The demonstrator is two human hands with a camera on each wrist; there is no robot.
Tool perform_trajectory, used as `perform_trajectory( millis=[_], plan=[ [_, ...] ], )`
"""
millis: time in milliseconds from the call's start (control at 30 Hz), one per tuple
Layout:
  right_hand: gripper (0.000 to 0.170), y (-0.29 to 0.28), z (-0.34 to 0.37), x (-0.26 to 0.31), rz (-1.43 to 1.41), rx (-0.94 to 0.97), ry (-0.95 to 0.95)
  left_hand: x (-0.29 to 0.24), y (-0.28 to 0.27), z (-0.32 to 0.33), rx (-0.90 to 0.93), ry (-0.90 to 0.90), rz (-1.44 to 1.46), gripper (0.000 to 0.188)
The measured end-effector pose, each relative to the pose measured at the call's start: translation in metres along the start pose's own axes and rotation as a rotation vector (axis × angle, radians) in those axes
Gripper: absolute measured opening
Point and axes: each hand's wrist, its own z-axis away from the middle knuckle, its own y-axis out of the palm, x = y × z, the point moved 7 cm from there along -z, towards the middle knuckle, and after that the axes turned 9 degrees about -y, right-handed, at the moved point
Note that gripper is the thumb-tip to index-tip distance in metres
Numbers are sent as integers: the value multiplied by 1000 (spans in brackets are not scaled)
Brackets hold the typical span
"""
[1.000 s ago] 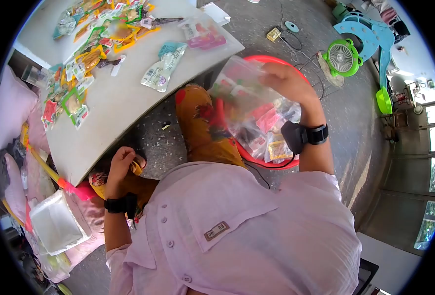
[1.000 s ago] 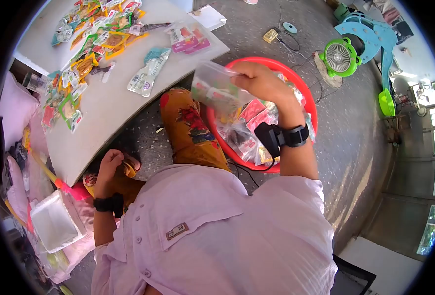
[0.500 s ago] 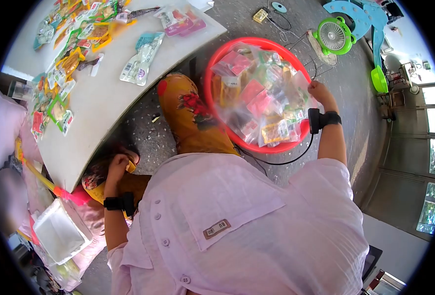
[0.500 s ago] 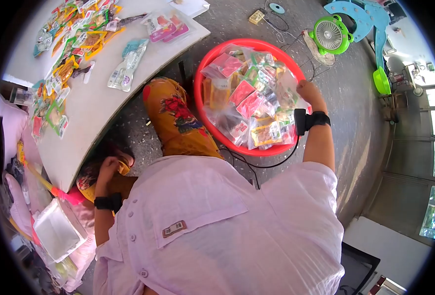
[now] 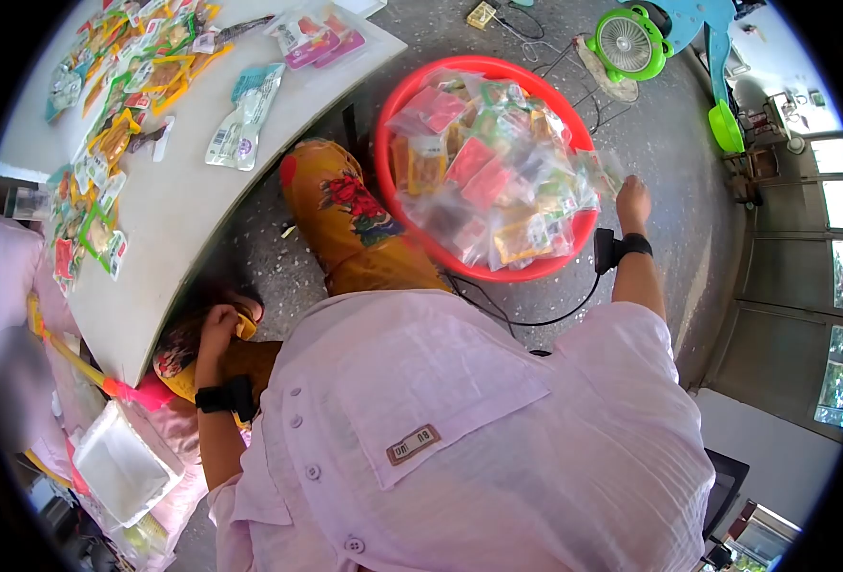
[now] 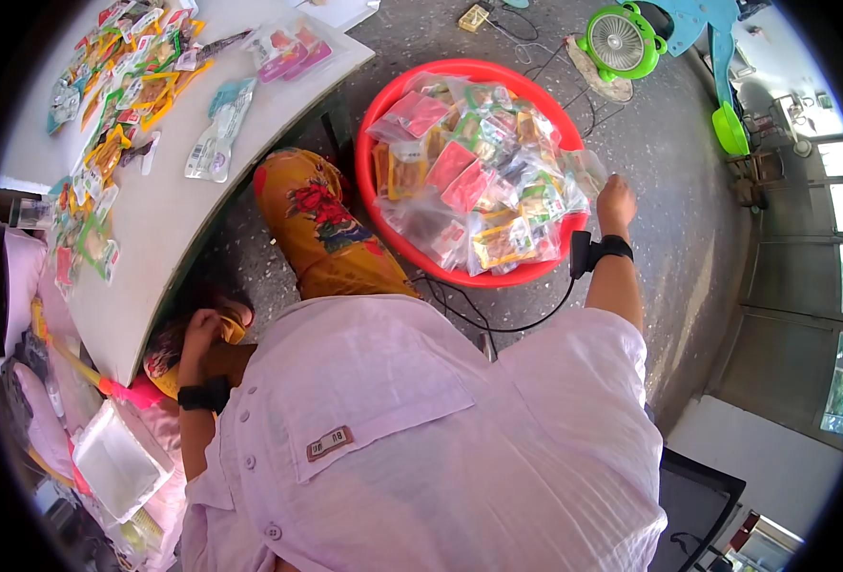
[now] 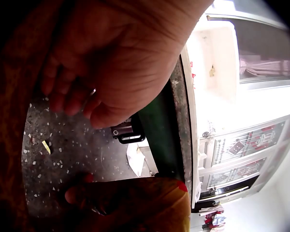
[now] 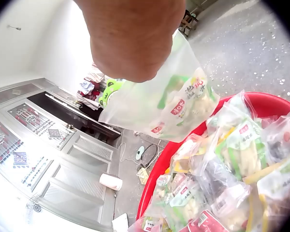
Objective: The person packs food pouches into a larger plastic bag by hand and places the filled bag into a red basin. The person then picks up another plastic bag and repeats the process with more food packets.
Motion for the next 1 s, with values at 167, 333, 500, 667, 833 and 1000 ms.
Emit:
perform_trajectory(
  millis=[167,333,500,667,833,1000],
  plan=[
    [26,36,71,14,61,404,252,-2,-1,3,-8,-5,11,13],
    [26,133,88,11,-120,521,47,-1,-4,3,-10,29,-38,13],
    [20,99,29,96,-283,241,-340,-33,6,26,-42,18,-29,13],
    [18,11,1,245,-656,74,-487,-46,-4,42,-126,149,80,12],
    [18,-60,56,407,-1001,52,-866,-65,-39,84,-323,265,134,13],
    [20,-114,146,504,-1007,-108,-1265,-61,-104,144,-578,210,172,16]
  ],
)
